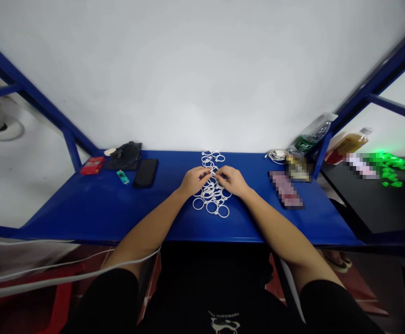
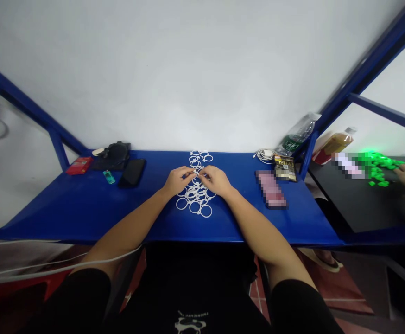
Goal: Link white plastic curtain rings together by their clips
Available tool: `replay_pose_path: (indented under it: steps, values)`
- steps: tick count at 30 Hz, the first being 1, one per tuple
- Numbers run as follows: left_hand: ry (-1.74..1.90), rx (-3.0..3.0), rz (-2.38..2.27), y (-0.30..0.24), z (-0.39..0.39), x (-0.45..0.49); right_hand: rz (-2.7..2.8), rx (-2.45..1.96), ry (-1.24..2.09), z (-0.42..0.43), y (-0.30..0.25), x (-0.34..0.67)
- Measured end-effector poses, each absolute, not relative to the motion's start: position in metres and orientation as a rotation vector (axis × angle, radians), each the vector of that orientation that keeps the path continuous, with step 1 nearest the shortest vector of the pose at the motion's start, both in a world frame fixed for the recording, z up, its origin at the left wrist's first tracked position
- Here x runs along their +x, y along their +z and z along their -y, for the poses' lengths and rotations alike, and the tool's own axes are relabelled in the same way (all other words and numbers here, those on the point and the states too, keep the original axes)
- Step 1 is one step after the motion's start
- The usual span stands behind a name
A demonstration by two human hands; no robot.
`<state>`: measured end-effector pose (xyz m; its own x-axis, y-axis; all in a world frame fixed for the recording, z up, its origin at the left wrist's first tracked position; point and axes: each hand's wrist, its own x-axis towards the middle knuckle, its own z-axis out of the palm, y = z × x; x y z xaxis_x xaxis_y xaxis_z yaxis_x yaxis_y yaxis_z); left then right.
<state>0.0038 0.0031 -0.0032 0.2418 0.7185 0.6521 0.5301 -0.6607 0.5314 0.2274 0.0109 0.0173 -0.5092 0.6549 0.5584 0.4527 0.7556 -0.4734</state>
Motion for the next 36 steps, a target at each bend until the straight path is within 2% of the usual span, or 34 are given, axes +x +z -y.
replay_pose_path:
  steps: [7,14,25,36]
  values:
    - [1.511,2.306,-1.140,0.001,0.001,0.006,2.210,-0.810,0.368,-0.005,0.019,0.226]
    - [1.506,2.321,-1.075,0.005,0.006,0.009,2.128,-0.832,0.350,-0.004,0.020,0.227]
    - [1.422,2.293,-1.048,0.018,0.011,0.010,1.994,-0.801,0.529,0.000,0.023,0.218]
    - [1.204,2.534,-0.902,0.009,0.006,0.005,2.323,-0.949,0.236,-0.039,0.000,0.249]
